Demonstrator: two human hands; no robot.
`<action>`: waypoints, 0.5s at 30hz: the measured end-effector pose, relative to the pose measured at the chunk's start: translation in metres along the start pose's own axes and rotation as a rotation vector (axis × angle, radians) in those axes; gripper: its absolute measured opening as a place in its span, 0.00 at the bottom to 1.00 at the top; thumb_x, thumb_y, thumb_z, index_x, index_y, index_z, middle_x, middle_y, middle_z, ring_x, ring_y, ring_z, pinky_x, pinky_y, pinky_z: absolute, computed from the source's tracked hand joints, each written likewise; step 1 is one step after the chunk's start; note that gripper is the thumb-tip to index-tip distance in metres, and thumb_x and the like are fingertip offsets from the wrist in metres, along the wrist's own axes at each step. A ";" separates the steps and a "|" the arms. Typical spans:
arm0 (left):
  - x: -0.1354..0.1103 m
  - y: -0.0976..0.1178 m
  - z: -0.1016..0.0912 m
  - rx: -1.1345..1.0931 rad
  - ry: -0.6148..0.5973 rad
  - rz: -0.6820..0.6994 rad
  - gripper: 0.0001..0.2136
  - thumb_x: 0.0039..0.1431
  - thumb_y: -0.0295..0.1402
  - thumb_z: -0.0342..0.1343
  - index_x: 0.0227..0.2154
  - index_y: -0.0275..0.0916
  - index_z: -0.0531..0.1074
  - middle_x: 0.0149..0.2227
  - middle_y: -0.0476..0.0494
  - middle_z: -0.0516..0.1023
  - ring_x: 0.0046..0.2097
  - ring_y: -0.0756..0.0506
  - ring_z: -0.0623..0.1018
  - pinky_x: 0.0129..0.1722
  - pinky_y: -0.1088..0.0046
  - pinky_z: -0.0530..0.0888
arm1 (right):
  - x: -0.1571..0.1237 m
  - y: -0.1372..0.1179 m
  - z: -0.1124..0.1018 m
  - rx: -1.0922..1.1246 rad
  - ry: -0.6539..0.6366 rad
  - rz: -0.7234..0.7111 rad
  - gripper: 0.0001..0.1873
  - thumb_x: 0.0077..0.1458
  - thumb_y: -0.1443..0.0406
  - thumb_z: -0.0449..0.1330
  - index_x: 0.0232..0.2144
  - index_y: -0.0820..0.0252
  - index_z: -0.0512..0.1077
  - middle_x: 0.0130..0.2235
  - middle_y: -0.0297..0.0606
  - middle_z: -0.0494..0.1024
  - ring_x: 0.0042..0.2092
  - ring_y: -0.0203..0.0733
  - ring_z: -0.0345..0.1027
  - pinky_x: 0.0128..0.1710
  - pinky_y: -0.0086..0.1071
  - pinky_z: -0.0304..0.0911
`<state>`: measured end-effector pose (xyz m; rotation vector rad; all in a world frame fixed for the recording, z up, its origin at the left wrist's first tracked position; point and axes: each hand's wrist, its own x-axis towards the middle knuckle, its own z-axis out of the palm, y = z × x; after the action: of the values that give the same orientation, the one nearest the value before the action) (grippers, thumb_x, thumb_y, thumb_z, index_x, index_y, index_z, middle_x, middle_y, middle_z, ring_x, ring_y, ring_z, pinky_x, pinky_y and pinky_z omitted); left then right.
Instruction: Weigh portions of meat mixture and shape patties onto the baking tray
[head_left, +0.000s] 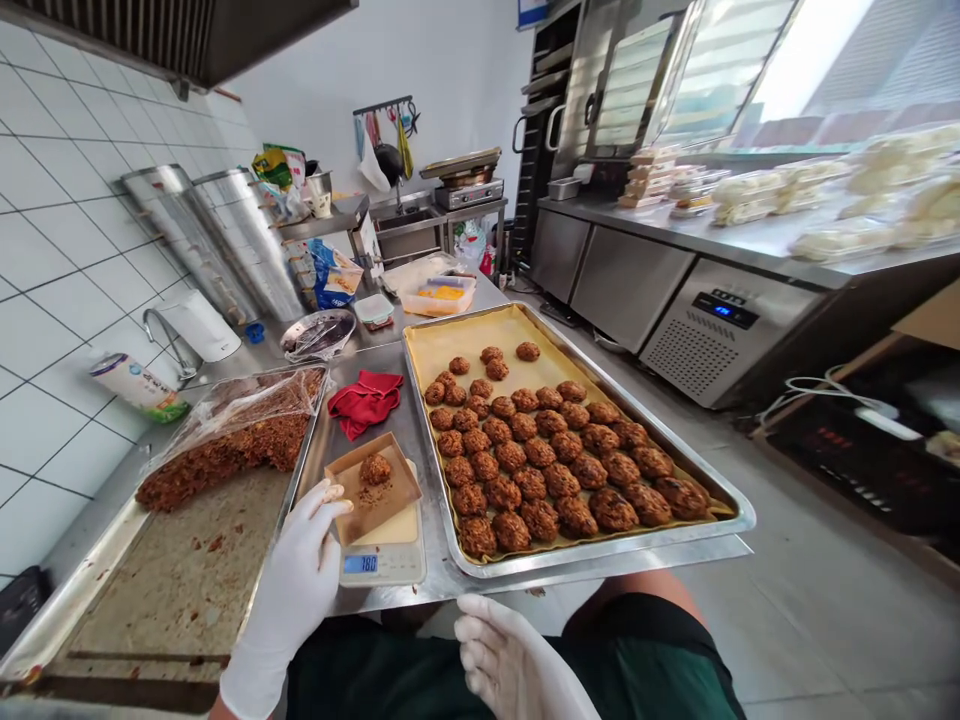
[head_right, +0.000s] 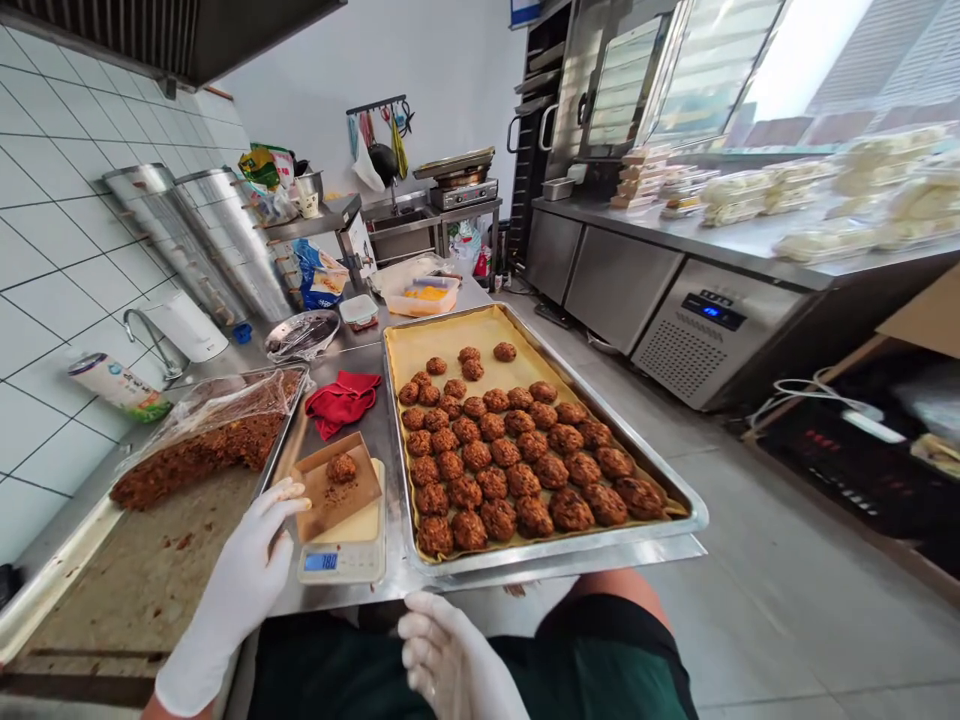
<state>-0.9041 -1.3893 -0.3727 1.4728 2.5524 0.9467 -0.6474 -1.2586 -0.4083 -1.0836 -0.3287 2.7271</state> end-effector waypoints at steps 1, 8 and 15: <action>0.001 -0.001 -0.001 0.002 0.015 -0.002 0.21 0.59 0.22 0.47 0.52 0.46 0.72 0.63 0.41 0.68 0.67 0.37 0.65 0.68 0.49 0.61 | 0.001 0.001 0.000 0.003 0.005 0.006 0.11 0.57 0.61 0.64 0.37 0.63 0.80 0.33 0.39 0.82 0.32 0.36 0.73 0.31 0.26 0.65; 0.008 0.004 0.002 0.002 -0.038 0.077 0.26 0.54 0.20 0.49 0.54 0.46 0.73 0.63 0.43 0.69 0.68 0.36 0.64 0.69 0.49 0.61 | 0.002 0.001 0.003 -0.006 0.028 0.029 0.11 0.57 0.60 0.65 0.38 0.62 0.80 0.33 0.38 0.82 0.32 0.35 0.73 0.32 0.26 0.66; 0.014 0.015 0.005 0.021 -0.062 0.034 0.18 0.61 0.27 0.53 0.53 0.46 0.72 0.58 0.40 0.73 0.62 0.36 0.70 0.64 0.51 0.66 | 0.005 0.000 -0.004 -0.006 0.041 0.027 0.10 0.57 0.61 0.65 0.37 0.62 0.80 0.32 0.37 0.82 0.31 0.35 0.73 0.31 0.25 0.67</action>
<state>-0.8985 -1.3705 -0.3657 1.5304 2.5093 0.8662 -0.6480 -1.2571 -0.4141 -1.1524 -0.3181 2.7249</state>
